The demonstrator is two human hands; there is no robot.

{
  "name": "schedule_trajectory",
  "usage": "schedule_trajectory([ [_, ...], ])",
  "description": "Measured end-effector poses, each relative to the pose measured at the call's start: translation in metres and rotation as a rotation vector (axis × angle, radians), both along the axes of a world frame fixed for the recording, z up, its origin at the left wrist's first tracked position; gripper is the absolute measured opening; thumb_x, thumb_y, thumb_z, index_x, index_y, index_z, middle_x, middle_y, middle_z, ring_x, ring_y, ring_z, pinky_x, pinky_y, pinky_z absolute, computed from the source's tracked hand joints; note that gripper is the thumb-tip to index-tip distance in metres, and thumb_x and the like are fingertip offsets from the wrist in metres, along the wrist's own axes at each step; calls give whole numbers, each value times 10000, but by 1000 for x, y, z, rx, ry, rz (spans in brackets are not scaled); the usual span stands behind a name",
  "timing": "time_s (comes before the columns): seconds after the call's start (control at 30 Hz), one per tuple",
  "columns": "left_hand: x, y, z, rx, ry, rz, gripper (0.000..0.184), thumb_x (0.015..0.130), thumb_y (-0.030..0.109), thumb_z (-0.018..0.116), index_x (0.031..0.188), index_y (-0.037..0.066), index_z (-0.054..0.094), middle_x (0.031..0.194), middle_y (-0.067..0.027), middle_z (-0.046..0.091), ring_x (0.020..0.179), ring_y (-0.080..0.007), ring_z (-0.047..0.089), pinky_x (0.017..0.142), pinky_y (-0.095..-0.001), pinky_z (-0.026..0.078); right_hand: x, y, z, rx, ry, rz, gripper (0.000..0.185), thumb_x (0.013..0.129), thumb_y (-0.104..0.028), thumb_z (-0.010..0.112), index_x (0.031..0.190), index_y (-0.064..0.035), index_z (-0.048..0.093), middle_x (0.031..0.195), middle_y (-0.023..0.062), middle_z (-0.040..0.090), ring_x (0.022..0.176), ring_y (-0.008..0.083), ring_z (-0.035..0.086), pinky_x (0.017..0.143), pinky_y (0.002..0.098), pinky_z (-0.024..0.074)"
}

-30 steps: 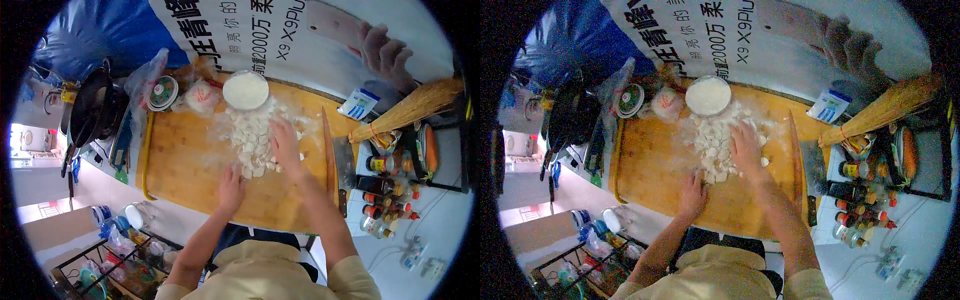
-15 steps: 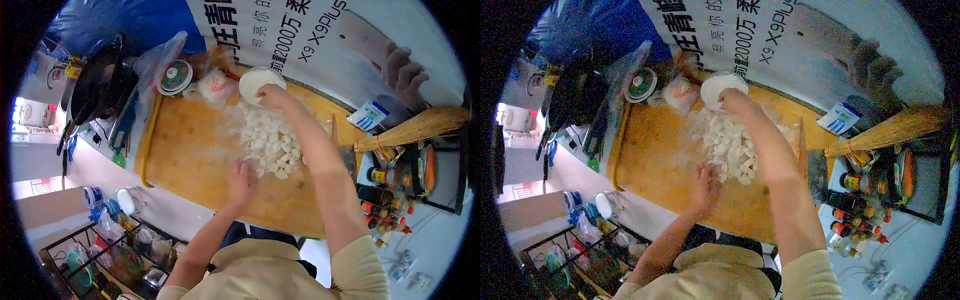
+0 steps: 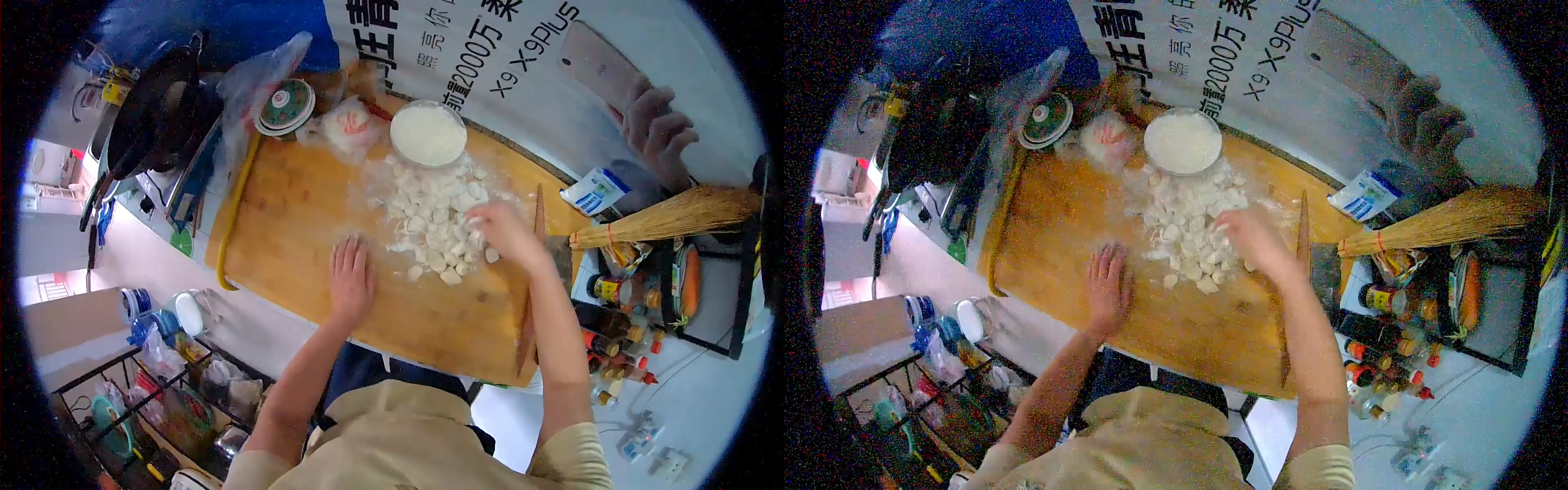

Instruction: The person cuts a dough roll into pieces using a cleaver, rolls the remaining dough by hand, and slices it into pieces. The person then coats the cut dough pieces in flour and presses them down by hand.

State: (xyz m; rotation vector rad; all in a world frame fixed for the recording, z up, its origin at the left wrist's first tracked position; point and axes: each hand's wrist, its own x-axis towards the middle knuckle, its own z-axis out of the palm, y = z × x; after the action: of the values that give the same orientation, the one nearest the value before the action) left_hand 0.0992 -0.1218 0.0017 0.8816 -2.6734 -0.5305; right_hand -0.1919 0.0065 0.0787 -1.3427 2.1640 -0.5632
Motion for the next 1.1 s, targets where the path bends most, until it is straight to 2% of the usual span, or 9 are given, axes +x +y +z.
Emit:
schedule_trajectory([
  [0.27, -8, -4, -1, -4, -56, -16, 452, 881, 187, 525, 1308, 49, 476, 1405, -179, 413, 1343, -326, 337, 1128, -479, 232, 36, 30, 18, 71, -165, -128, 283, 814, 44, 482, 1035, 15, 657, 948, 204, 662, 919, 304, 637, 820, 349, 485],
  [0.37, -9, -5, -3, -5, -44, -23, 456, 879, 190, 526, 1309, 46, 477, 1405, -180, 415, 1339, -326, 343, 1127, -478, 235, 45, 33, -7, -42, -123, -274, 279, 842, 17, 472, 1056, 0, 651, 1045, 223, 637, 1027, 394, 588, 905, 409, 465],
  [0.57, -8, -5, -5, -40, -59, -16, 458, 872, 200, 526, 1303, 49, 493, 1390, -180, 434, 1328, -332, 359, 1119, -483, 246, 69, 16, -17, -214, -164, -119, 309, 800, 85, 476, 1040, 5, 654, 1001, 206, 649, 908, 325, 634, 805, 355, 498],
  [0.67, -7, -4, -6, -39, -45, -9, 457, 870, 200, 525, 1300, 49, 498, 1384, -177, 441, 1323, -333, 365, 1117, -484, 250, 79, 6, -9, -77, -106, -348, 305, 806, 80, 465, 1029, 2, 658, 999, 198, 652, 891, 341, 640, 801, 367, 507],
  [0.77, -7, -5, -7, -39, -37, -10, 459, 869, 199, 526, 1302, 51, 497, 1384, -174, 443, 1323, -330, 366, 1117, -483, 252, 88, 4, -23, -192, -158, -93, 292, 812, 65, 466, 1021, 1, 661, 968, 204, 657, 837, 345, 651, 771, 373, 517],
  [0.87, -6, -5, -8, -30, -31, -5, 464, 866, 200, 531, 1305, 54, 494, 1384, -172, 443, 1321, -327, 368, 1117, -482, 253, 92, -2, -46, -215, -148, -227, 352, 812, 27, 506, 1131, -49, 634, 1112, 200, 628, 975, 355, 616, 853, 401, 498],
  [0.93, -7, -3, -8, -15, -20, -6, 467, 865, 201, 534, 1307, 56, 493, 1383, -172, 443, 1319, -326, 371, 1117, -482, 254, 110, -12, -66, -207, 382, -41, 458, 813, -26, 554, 1260, -123, 563, 1346, 174, 497, 1190, 356, 502, 981, 489, 419],
  [1.07, -7, -7, -13, -55, -32, -21, 472, 861, 207, 540, 1307, 57, 491, 1384, -175, 441, 1305, -323, 386, 1113, -485, 258, 157, 8, -78, -78, 501, 74, 555, 818, -126, 603, 1356, -185, 479, 1490, 142, 317, 1332, 370, 348, 1071, 581, 284],
  [1.1, -5, -7, -15, -57, -45, -30, 474, 861, 209, 541, 1306, 56, 491, 1384, -177, 442, 1300, -326, 391, 1111, -487, 260, 161, 20, -90, 26, 275, -2, 574, 812, -174, 625, 1365, -199, 475, 1498, 152, 296, 1340, 369, 340, 1084, 585, 258],
])
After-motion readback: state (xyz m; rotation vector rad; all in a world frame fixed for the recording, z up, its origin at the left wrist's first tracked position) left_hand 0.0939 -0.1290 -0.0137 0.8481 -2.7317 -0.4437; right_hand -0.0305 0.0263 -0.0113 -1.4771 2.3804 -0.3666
